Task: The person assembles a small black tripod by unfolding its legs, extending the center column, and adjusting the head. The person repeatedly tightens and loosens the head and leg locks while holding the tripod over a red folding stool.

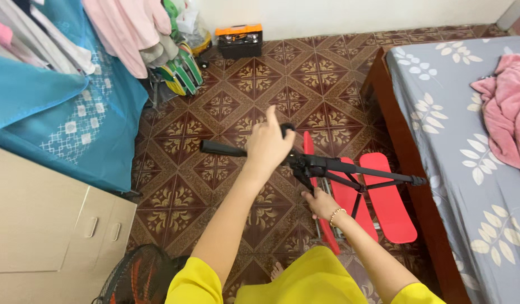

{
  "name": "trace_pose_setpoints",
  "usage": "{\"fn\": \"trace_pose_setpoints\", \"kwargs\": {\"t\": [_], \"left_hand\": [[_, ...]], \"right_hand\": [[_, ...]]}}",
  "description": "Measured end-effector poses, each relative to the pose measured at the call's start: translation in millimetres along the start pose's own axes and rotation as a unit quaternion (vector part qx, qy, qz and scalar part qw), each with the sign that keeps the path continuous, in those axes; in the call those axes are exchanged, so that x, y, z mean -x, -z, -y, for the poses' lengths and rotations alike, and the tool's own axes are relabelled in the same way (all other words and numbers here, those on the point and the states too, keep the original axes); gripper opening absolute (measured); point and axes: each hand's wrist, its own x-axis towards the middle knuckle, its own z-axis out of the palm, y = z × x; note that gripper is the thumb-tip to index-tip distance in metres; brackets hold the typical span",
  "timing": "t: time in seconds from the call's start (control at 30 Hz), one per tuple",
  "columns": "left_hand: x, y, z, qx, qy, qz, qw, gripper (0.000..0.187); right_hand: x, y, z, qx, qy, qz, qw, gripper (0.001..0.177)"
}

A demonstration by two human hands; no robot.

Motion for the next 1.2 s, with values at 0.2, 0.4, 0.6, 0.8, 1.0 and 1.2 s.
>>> {"fn": "trace_pose_setpoints", "kwargs": {"t": [0.2, 0.4, 0.6, 0.8, 1.0, 1.2], "left_hand": [[-20.3, -25.3, 25.1, -0.007, -0.094, -0.102, 0.99, 0.043], [-12.8, -14.2, 16.7, 0.009, -0.014, -0.043, 0.999, 0.031], [-3.6, -11.1, -15.0, 0.001, 0.041, -0.023, 0.999, 0.026], [-1.6, -30.3, -21.7, -0.02, 0.038, -0.047, 0.998, 0.019], [-1.6, -51.0, -9.2, -0.018, 0.042, -0.068, 0.997, 0.018], [-6.3, -63.3, -1.4, -0.016, 0.008, -0.079, 0.997, 0.017]], "right_hand": [[-5.5, 16.7, 1.4, -0.052, -0.014, 0.089, 0.995, 0.051], [12.9, 71.1, 23.9, -0.017, 0.021, 0.164, 0.986, 0.058], [29.0, 78.5, 61.1, -0.088, 0.054, 0.272, 0.957, 0.051], [3.3, 21.8, 53.8, -0.169, 0.039, 0.363, 0.916, 0.052], [-23.7, 10.3, 15.3, -0.188, -0.049, 0.328, 0.924, 0.056], [9.4, 72.9, 6.6, -0.186, 0.018, 0.284, 0.94, 0.059]]}}
